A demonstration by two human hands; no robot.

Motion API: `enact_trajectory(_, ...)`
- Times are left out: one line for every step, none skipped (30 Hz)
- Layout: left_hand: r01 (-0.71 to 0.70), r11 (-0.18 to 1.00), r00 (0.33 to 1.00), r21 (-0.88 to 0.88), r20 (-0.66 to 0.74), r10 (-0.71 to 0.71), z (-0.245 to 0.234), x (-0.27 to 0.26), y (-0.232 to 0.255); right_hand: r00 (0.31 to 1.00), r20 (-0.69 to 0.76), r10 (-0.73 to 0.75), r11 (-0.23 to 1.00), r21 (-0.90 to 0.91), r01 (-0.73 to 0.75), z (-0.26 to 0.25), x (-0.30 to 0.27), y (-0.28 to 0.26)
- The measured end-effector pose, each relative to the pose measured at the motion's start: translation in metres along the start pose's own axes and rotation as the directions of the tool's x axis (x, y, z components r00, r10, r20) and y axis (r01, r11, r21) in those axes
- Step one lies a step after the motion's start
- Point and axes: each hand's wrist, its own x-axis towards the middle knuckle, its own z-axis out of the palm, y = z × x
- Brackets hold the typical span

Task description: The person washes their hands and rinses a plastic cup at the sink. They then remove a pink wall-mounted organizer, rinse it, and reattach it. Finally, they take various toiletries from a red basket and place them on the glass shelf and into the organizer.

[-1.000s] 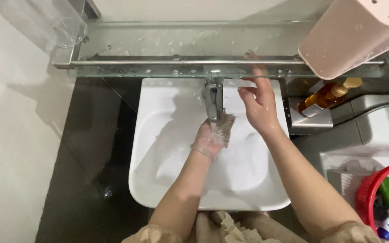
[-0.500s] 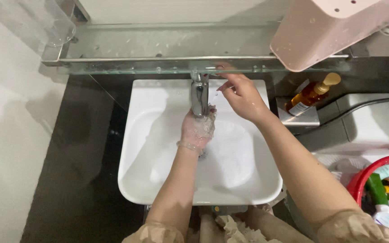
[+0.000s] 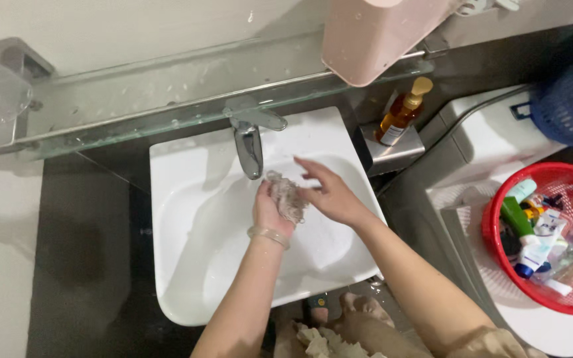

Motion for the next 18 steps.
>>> enact_trajectory(0.0,0.998,1.0,0.065,0.022,-0.001,0.007,-0.004,-0.008,0.991,0.074,0.113,0.993,0.011,-0.115,-0.001,-0.009,0.003)
enact_trajectory(-0.001,0.992,0.999,0.13,0.044,-0.004,0.015,-0.007,-0.017,0.973,0.096,0.211,0.959,0.175,-0.225,-0.004,-0.019,0.006)
enact_trajectory(0.001,0.982,0.998,0.19,0.064,-0.013,0.022,-0.011,-0.028,0.944,0.134,0.303,0.885,0.328,-0.331,-0.01,-0.033,0.009)
enact_trajectory(0.009,0.949,0.993,0.315,0.112,-0.047,0.027,-0.015,-0.038,0.906,0.186,0.381,0.775,0.47,-0.423,-0.016,-0.045,0.013)
enact_trajectory(0.008,0.901,0.983,0.434,0.16,-0.086,0.036,-0.018,-0.047,0.92,0.125,0.371,0.777,0.501,-0.381,-0.024,-0.051,0.019)
enact_trajectory(-0.002,0.839,0.97,0.544,0.203,-0.13,0.045,-0.02,-0.057,0.931,0.063,0.361,0.779,0.528,-0.338,-0.032,-0.057,0.028)
enact_trajectory(-0.023,0.746,0.968,0.665,0.202,-0.15,0.055,-0.023,-0.07,0.935,0.003,0.354,0.78,0.55,-0.297,-0.042,-0.064,0.039)
enact_trajectory(-0.047,0.636,0.965,0.77,0.199,-0.17,0.067,-0.025,-0.082,0.926,-0.072,0.371,0.77,0.581,-0.264,-0.051,-0.071,0.052)
enact_trajectory(-0.076,0.51,0.963,0.857,0.196,-0.185,0.08,-0.026,-0.094,0.911,-0.144,0.385,0.76,0.609,-0.225,-0.061,-0.075,0.068)
enact_trajectory(-0.123,0.466,0.943,0.876,0.25,-0.22,0.09,-0.027,-0.105,0.891,-0.215,0.4,0.751,0.634,-0.184,-0.073,-0.079,0.085)
enact_trajectory(-0.177,0.426,0.918,0.887,0.304,-0.253,0.103,-0.026,-0.116,0.86,-0.269,0.433,0.756,0.628,-0.184,-0.089,-0.081,0.104)
enact_trajectory(-0.233,0.386,0.889,0.892,0.356,-0.287,0.114,-0.023,-0.127,0.826,-0.321,0.464,0.76,0.623,-0.185,-0.107,-0.083,0.123)
enact_trajectory(-0.274,0.243,0.92,0.931,0.327,-0.217,0.124,-0.019,-0.137,0.789,-0.366,0.494,0.763,0.617,-0.192,-0.126,-0.085,0.141)
enact_trajectory(-0.298,0.092,0.941,0.95,0.309,-0.14,0.133,-0.012,-0.146,0.747,-0.411,0.522,0.777,0.59,-0.219,-0.147,-0.084,0.159)
enact_trajectory(-0.306,-0.056,0.951,0.95,0.303,-0.054,0.141,-0.003,-0.155,0.707,-0.455,0.542,0.791,0.559,-0.248,-0.173,-0.078,0.176)
enact_trajectory(-0.284,-0.053,0.959,0.957,0.283,-0.025,0.146,0.006,-0.162,0.664,-0.498,0.558,0.802,0.528,-0.277,-0.198,-0.071,0.191)
enact_trajectory(-0.255,-0.041,0.967,0.966,0.255,0.007,0.144,0.013,-0.167,0.64,-0.55,0.537,0.843,0.385,-0.376,-0.222,-0.064,0.204)
enact_trajectory(-0.225,-0.029,0.973,0.974,0.226,0.038,0.141,0.021,-0.173,0.621,-0.599,0.505,0.852,0.233,-0.469,-0.244,-0.055,0.216)
